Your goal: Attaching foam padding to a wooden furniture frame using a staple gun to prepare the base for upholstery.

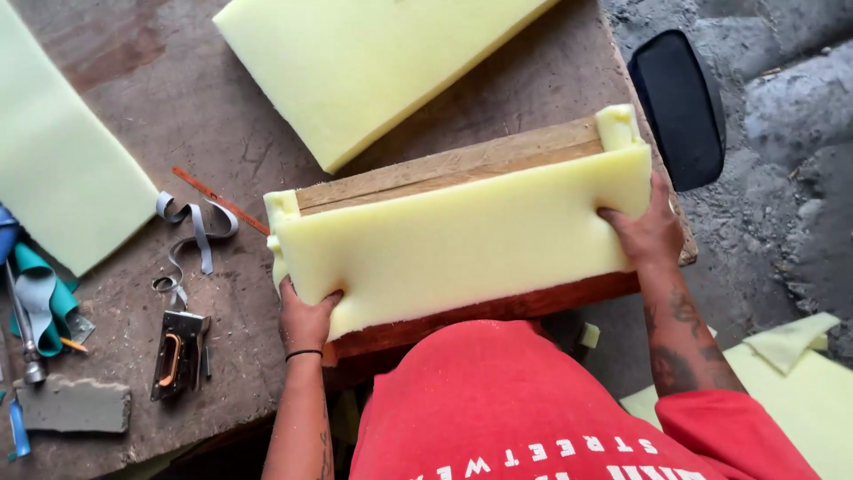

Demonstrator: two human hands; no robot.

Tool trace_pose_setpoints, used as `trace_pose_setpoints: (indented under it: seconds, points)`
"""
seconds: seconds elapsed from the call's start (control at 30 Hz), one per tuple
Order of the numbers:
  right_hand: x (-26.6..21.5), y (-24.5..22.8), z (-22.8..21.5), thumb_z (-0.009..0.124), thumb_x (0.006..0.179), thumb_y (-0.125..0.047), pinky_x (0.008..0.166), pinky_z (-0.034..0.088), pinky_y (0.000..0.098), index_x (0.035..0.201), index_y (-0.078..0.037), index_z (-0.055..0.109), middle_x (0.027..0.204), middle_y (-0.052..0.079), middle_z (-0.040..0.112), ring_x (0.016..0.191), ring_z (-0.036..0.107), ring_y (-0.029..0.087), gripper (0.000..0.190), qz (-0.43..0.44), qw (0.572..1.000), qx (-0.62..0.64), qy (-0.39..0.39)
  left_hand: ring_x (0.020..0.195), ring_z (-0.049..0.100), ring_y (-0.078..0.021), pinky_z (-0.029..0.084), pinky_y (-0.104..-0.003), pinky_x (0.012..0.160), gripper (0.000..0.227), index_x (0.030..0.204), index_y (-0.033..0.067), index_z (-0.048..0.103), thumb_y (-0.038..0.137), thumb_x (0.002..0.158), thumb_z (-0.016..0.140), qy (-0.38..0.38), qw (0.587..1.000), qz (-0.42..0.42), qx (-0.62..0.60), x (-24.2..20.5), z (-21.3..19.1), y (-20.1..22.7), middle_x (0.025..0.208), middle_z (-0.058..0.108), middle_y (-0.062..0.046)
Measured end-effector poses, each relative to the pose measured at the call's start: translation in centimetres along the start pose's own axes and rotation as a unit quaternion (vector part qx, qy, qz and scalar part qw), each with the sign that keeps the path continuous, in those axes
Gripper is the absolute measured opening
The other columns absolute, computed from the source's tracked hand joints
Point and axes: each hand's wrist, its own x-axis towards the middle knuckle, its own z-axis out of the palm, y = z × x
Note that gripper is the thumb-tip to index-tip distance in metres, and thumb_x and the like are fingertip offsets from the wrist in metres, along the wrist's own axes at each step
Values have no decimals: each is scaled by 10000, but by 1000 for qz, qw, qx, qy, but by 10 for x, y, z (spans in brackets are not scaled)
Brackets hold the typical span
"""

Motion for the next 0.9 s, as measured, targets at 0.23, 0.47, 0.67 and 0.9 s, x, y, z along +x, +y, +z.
trace_pose_setpoints:
  seconds: [0.23,0.47,0.67,0.9]
  points:
    - [13,22,7,739,856,-581,1037,449,623,1644,-246,286,1346,292,623,1265,574,513,969,-43,993,-97,-53,1322,547,-422,449,-527,1127,829,1406,177,551,538,729,862,-25,996,75,32,35,9,-23,1385,563,-170]
    - [49,43,14,723,854,-620,1074,421,608,1647,-243,359,1487,251,452,1343,480,515,950,-75,990,-83,-87,1373,491,-469,408,-534,1165,829,1320,71,644,631,737,826,-123,984,84,101,42,-3,1,1454,465,-219]
    - [74,48,25,680,865,-699,1083,402,622,1623,-190,440,1479,293,387,1352,460,556,944,-35,987,-93,-127,1414,468,-413,377,-532,1188,903,1375,73,599,813,875,466,-167,975,57,135,26,-31,34,1480,496,-209]
    - [195,101,95,239,1059,-832,1117,335,620,1580,-120,452,1476,332,495,1387,462,499,907,-1,989,-93,-118,998,688,-514,537,-583,927,735,1031,-58,707,652,1019,518,86,975,172,112,62,36,13,1012,694,-292]
